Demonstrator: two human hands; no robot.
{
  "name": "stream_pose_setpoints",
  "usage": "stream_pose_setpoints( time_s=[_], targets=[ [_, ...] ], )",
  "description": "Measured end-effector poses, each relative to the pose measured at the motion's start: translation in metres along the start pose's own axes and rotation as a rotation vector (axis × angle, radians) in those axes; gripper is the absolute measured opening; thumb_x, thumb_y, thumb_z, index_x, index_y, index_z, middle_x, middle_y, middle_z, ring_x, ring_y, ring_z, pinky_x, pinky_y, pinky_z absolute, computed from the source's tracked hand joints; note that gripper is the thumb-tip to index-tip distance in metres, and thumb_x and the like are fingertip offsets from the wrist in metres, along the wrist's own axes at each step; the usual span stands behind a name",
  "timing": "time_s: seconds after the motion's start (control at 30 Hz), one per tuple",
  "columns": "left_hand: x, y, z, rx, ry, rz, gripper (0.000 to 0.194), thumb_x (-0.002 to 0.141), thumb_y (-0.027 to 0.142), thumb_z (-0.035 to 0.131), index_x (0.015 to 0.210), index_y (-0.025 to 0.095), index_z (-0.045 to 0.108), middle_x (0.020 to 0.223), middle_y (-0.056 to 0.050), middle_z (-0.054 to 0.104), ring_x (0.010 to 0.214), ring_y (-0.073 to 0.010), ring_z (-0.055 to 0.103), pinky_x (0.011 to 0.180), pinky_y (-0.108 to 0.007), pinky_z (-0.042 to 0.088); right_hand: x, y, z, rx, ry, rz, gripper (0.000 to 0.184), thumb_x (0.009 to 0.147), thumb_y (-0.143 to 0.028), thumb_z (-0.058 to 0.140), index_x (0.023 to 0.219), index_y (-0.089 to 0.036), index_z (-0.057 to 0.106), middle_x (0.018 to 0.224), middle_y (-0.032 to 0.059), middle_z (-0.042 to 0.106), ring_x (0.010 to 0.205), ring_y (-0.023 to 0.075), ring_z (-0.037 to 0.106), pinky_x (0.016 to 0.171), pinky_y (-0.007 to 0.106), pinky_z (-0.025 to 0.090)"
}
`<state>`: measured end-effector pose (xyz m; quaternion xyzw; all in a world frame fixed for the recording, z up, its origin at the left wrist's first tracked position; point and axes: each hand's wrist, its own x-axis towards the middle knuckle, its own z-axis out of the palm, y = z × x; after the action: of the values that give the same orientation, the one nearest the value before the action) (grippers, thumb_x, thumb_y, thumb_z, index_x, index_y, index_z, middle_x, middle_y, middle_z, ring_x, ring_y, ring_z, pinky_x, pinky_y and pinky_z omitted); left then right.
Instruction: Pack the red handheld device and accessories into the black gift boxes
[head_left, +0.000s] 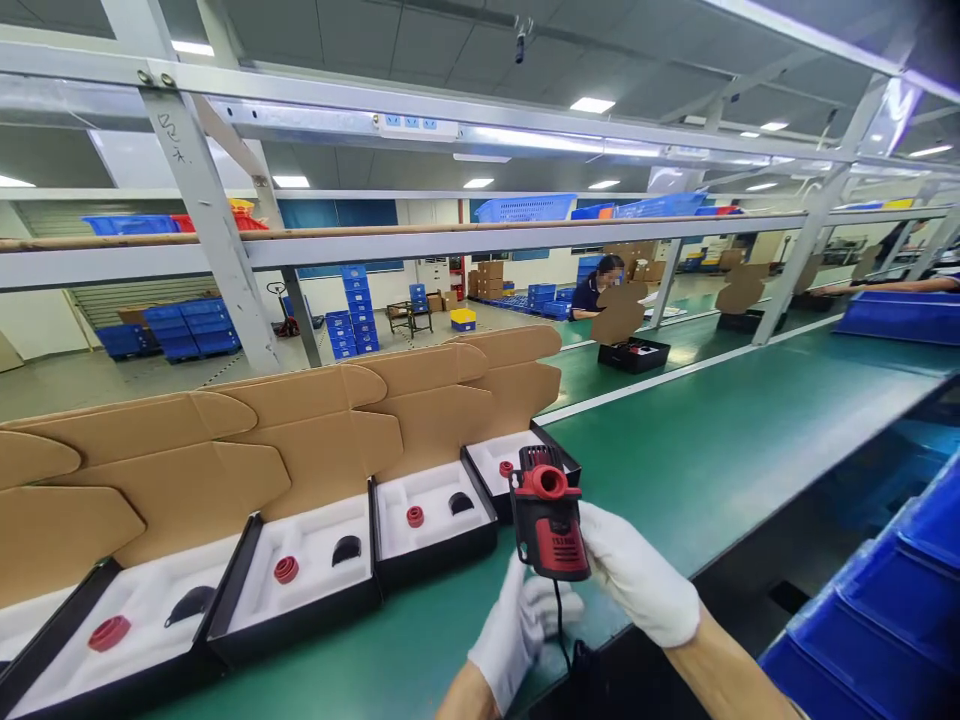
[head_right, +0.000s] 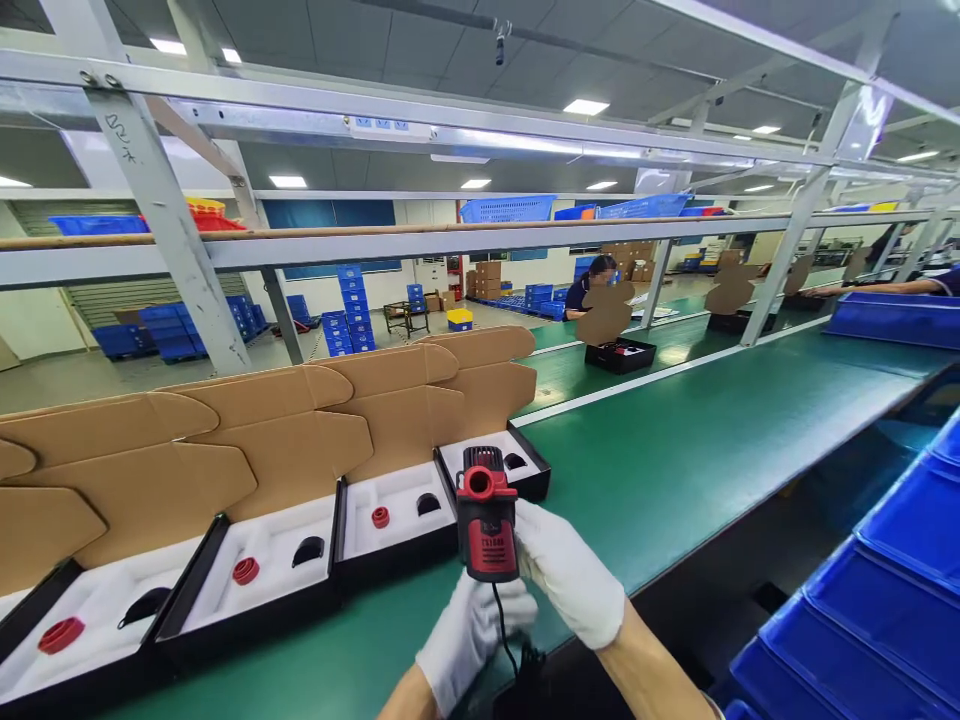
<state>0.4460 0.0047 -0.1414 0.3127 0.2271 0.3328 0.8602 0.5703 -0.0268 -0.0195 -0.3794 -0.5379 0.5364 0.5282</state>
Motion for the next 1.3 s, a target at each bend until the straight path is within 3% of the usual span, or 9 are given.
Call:
stream_pose_setpoints(
  time_s=[0.2, 0.33, 0.43, 0.7, 0.93, 1.03, 1.13, 1.23, 1.3],
  targets=[
    [0.012, -0.052, 0.001, -0.006, -0.155, -0.149, 0.082, 0.075, 0.081, 0.045, 0.096, 0.005, 0.066, 0.078, -0.016, 0.071, 0.066, -0.0177, 0.065, 0.062, -0.025, 0.044, 0.053, -0.019, -0.061, -0.371, 0.092, -0.060, 0.042, 0.096, -0.053, 0.045, 0.127, -0.027, 0.058, 0.132, 0.0055, 0.059, 0.116, 0.0258, 0.057, 0.090, 0.036, 0.056],
    [0.027, -0.027, 0.021, 0.040, -0.039, -0.147, 0.083, 0.061, 0.080, 0.064, 0.104, 0.009, 0.059, 0.064, -0.006, 0.063, 0.049, -0.0153, 0.058, 0.046, -0.025, 0.042, 0.121, -0.030, -0.116, -1.283, 0.288, -0.089, 0.039, 0.097, -0.039, 0.036, 0.121, -0.024, 0.063, 0.121, 0.0075, 0.066, 0.107, 0.0278, 0.061, 0.092, 0.039, 0.051],
    [0.046, 0.006, 0.038, 0.107, 0.050, -0.094, 0.091, 0.050, 0.062, 0.081, 0.119, 0.012, 0.047, 0.066, 0.001, 0.060, 0.042, -0.0111, 0.050, 0.038, -0.024, 0.041, 0.184, -0.025, -0.144, -1.637, 0.049, -0.057, 0.034, 0.095, -0.032, 0.044, 0.120, -0.025, 0.066, 0.113, 0.0086, 0.069, 0.102, 0.0305, 0.063, 0.089, 0.042, 0.048],
    [0.068, 0.072, 0.043, 0.397, 0.102, 0.100, 0.073, 0.068, 0.061, 0.067, 0.116, 0.008, 0.050, 0.080, -0.004, 0.060, 0.048, -0.0089, 0.049, 0.043, -0.025, 0.036, 0.284, 0.034, -0.143, -1.622, -0.420, 0.039, 0.023, 0.082, -0.027, 0.063, 0.100, -0.016, 0.075, 0.098, 0.0068, 0.073, 0.092, 0.0215, 0.066, 0.085, 0.033, 0.047],
    [0.065, 0.181, 0.042, 0.795, 0.112, 0.269, 0.028, 0.086, 0.038, 0.051, 0.099, 0.014, 0.055, 0.081, -0.003, 0.062, 0.067, -0.0113, 0.058, 0.063, -0.024, 0.045, 0.249, -0.002, -0.145, -1.380, -0.628, -0.095, 0.044, 0.096, -0.041, 0.044, 0.133, -0.022, 0.058, 0.122, 0.0058, 0.065, 0.106, 0.0235, 0.060, 0.090, 0.030, 0.044],
    [0.083, 0.230, 0.050, 1.134, 0.083, 0.388, 0.022, 0.091, 0.027, 0.041, 0.103, 0.018, 0.057, 0.084, -0.002, 0.065, 0.072, -0.0109, 0.061, 0.068, -0.024, 0.050, 0.226, -0.029, -0.139, -1.184, -0.857, -0.083, 0.038, 0.083, -0.036, 0.063, 0.119, -0.024, 0.065, 0.097, -0.0029, 0.071, 0.077, 0.0159, 0.061, 0.066, 0.023, 0.043],
    [0.114, 0.253, 0.059, 1.769, 0.177, 0.637, 0.028, 0.094, 0.021, 0.034, 0.108, 0.023, 0.058, 0.099, -0.002, 0.067, 0.089, -0.0138, 0.063, 0.083, -0.027, 0.051, 0.221, -0.027, -0.131, -1.079, -0.488, 0.027, 0.027, 0.068, -0.036, 0.079, 0.088, -0.020, 0.071, 0.074, -0.0036, 0.067, 0.065, 0.0149, 0.056, 0.058, 0.022, 0.039],
    [0.150, 0.244, 0.062, 2.121, 0.321, 0.767, 0.032, 0.095, 0.019, 0.033, 0.117, 0.022, 0.057, 0.112, -0.009, 0.063, 0.110, -0.0240, 0.057, 0.098, -0.041, 0.045, 0.228, 0.006, -0.125, -0.917, -0.025, 0.126, 0.026, 0.085, -0.043, 0.061, 0.081, -0.017, 0.064, 0.072, 0.0023, 0.065, 0.062, 0.0159, 0.056, 0.055, 0.023, 0.041],
    [0.172, 0.223, 0.057, 2.199, 0.332, 0.698, 0.031, 0.094, 0.018, 0.035, 0.116, 0.018, 0.057, 0.110, -0.012, 0.062, 0.109, -0.0276, 0.057, 0.094, -0.044, 0.047, 0.229, 0.031, -0.123, -0.846, 0.062, 0.174, 0.034, 0.098, -0.039, 0.036, 0.091, -0.017, 0.061, 0.078, 0.0057, 0.067, 0.062, 0.0163, 0.058, 0.057, 0.025, 0.046]
  ],
)
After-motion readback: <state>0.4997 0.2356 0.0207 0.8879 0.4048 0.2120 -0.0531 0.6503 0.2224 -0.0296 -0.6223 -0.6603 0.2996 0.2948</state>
